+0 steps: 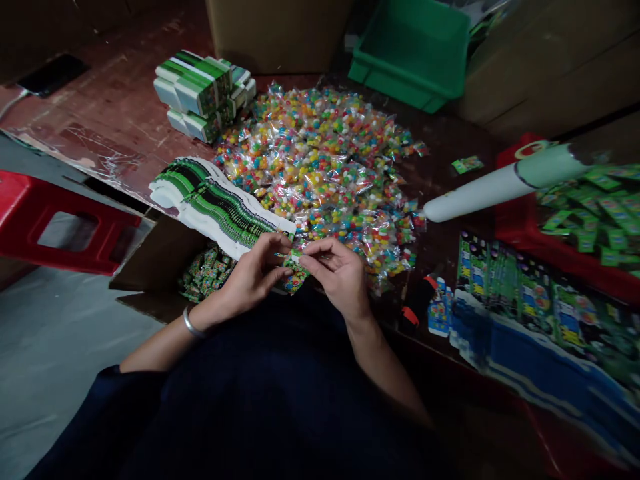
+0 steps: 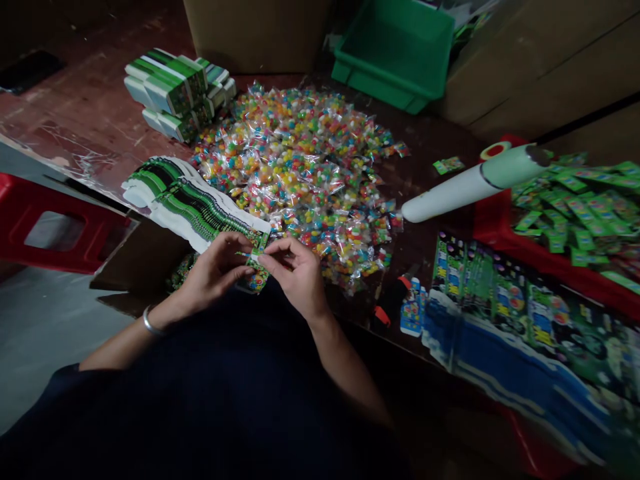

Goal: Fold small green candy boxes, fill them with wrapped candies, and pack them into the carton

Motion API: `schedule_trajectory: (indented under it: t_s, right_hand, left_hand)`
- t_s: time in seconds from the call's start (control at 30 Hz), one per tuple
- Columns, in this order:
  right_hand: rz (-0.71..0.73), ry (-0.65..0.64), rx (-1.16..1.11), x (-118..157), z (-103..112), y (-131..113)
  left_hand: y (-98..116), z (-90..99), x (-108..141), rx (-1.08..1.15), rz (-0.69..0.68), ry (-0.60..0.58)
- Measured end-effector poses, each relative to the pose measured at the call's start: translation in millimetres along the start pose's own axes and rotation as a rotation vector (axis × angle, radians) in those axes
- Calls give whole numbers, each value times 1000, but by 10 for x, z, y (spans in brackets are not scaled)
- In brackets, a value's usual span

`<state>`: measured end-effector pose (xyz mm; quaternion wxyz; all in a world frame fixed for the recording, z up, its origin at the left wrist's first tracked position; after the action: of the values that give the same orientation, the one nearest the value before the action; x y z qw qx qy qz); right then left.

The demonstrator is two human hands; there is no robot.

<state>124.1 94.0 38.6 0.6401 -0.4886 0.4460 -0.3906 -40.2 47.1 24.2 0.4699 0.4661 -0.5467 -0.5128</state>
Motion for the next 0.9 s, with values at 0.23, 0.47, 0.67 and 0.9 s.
schedule_trajectory:
  t_s: [0.23, 0.47, 0.67, 0.9]
  right_hand:
    - [29, -67, 20, -105, 73, -34]
    - [228, -45, 214, 94, -8, -162]
    - [144, 29, 206, 50, 321, -76]
    - [144, 49, 739, 279, 764, 123]
  left_hand:
    - [31, -25, 21, -4, -13, -75]
    - [16, -41, 20, 69, 25, -47]
    - [26, 128, -61, 117, 7, 81]
    - [-53, 713, -141, 280, -18, 447]
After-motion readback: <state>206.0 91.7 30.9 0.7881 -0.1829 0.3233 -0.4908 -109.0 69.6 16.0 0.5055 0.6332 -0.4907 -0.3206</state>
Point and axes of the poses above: each hand's wrist, its own x-axis away from the middle knuckle, its own z-axis out of the back of the hand, y = z × x, the point moved 6 cm from there along -x, towards the middle knuckle, and after that the axes turned 5 degrees about z, right-handed, at the moved point
